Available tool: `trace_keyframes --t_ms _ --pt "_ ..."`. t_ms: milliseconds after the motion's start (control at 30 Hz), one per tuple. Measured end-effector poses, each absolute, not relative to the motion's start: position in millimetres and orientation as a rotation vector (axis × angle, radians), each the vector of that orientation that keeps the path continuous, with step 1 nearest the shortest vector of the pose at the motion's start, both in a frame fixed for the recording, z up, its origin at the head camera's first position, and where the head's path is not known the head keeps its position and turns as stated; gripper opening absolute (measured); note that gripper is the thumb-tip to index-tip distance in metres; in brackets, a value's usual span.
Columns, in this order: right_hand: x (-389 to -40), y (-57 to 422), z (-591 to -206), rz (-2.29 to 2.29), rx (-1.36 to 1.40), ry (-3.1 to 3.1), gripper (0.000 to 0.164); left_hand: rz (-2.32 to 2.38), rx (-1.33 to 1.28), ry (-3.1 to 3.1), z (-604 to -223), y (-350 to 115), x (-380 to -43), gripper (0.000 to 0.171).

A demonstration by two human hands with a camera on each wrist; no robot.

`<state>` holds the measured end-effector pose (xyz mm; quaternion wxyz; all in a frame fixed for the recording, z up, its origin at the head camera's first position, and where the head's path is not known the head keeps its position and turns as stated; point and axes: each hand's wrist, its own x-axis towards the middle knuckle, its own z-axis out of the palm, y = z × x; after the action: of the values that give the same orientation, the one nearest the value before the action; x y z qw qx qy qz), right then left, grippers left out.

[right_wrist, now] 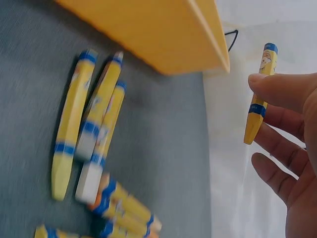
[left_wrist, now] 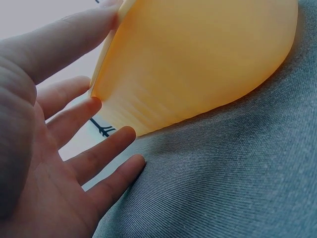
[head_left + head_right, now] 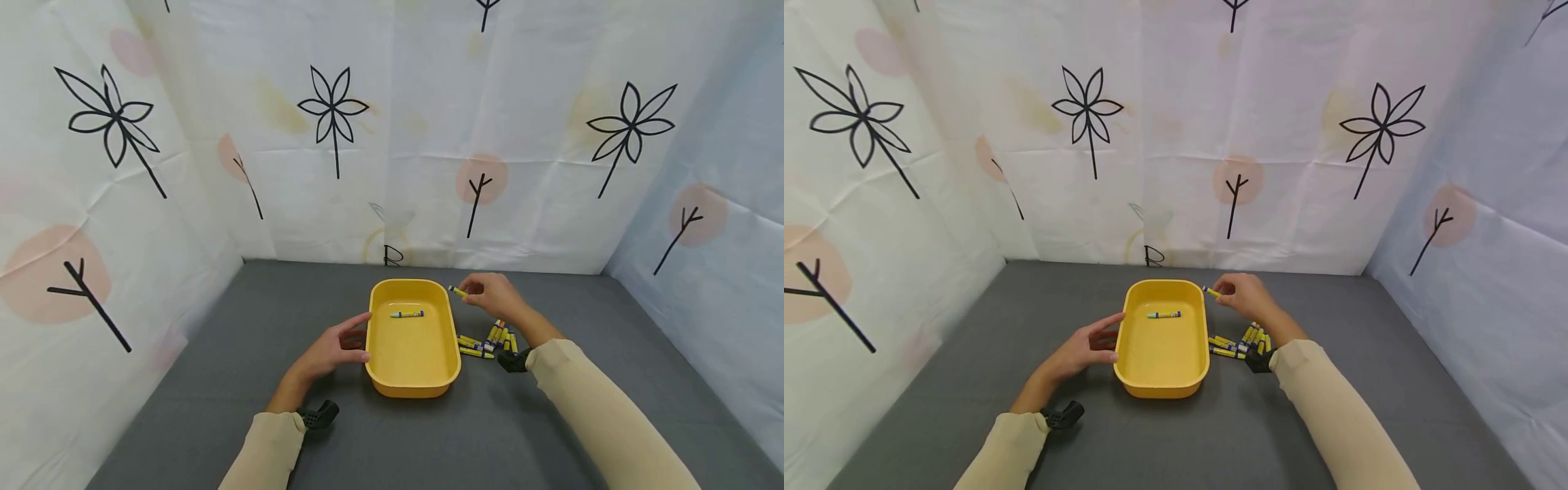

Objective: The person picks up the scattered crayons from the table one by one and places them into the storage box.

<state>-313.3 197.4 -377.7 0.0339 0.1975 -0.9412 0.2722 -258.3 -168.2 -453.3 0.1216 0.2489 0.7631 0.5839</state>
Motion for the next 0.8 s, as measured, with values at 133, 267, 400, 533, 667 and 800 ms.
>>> trace_keyframes --t_ms 133,267,400,533,667,800 --pt "-316 185 -373 0.854 0.634 -2.888 0.018 1.709 0.743 2.213 -453 -168 -260 0.077" --pt "-320 171 -370 0.876 0.667 -2.889 0.017 1.708 0.753 2.218 -455 -169 -262 0.076" --pt "-323 155 -366 0.87 0.677 -2.914 0.019 1.704 0.757 2.224 -457 -170 -262 0.076" --pt "-326 139 -363 0.864 0.687 -2.931 0.019 1.696 0.75 2.23 -456 -170 -262 0.077" --pt "-329 126 -366 0.814 0.715 -2.956 0.018 1.688 0.735 2.232 -454 -169 -261 0.077" --pt "-332 115 -372 0.753 0.719 -2.998 0.017 1.696 0.731 2.223 -454 -169 -262 0.078"
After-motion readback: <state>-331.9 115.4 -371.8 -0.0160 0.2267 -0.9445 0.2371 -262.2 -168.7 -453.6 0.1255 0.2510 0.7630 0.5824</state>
